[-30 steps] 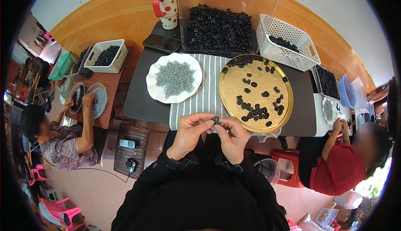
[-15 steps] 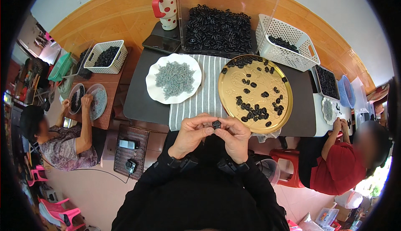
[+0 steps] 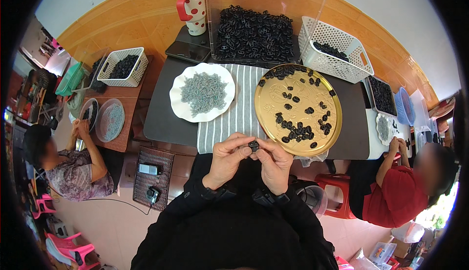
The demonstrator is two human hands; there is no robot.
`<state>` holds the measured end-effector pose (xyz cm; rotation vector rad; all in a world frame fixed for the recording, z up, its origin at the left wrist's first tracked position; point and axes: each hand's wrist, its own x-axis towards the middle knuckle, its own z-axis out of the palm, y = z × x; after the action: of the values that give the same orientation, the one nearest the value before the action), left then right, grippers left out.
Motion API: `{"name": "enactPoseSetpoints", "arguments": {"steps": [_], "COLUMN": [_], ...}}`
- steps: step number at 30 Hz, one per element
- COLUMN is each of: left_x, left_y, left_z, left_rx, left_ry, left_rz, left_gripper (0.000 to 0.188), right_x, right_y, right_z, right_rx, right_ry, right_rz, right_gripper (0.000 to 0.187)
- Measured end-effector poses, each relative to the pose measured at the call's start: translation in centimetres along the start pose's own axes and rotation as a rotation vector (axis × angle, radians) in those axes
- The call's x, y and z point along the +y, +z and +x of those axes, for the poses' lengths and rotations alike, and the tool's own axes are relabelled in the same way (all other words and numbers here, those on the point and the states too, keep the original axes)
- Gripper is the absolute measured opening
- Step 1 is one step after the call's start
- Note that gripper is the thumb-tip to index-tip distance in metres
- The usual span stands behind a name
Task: The person places a cushion on a stool, sits down at a table, and assembles cord locks by taking plastic toggle pieces and small springs from trays and fitting them together by hand.
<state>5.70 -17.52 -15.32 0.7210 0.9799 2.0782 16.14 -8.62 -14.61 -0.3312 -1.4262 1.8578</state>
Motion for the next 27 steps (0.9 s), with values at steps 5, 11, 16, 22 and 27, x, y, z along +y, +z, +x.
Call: {"name": "enactPoseSetpoints", "arguments": {"steps": [5, 11, 16, 22, 27], "left_x": [0.22, 0.28, -0.13, -0.27, -0.04], "left_y": [0.18, 0.06, -0.14, -0.12, 0.15], "left_z": [-0.14, -0.32, -0.43, -0.47, -0.45], "left_rx": [-0.021, -0.072, -0.034, -0.025, -0.022], "left_ry": [0.021, 0.067, 0.043, 0.049, 0.05], "left_rz": [0.043, 0.136, 0.172, 0.17, 0.169], "left_gripper": [0.031, 0.037, 0.038, 0.037, 0.035], "right_x": [-0.14, 0.05, 0.44, 0.19, 0.48], "right_y": [0.19, 0.08, -0.08, -0.05, -0.16], "right_z": [-0.1, -0.33, -0.27, -0.26, -0.25], "right_rx": [-0.001, 0.004, 0.005, -0.023, -0.026], "right_ry": [-0.014, -0.044, -0.055, -0.038, -0.059], "right_rz": [0.058, 0.062, 0.047, 0.086, 0.09], "right_gripper": [0.023, 0.023, 0.024, 0.025, 0.023]}}
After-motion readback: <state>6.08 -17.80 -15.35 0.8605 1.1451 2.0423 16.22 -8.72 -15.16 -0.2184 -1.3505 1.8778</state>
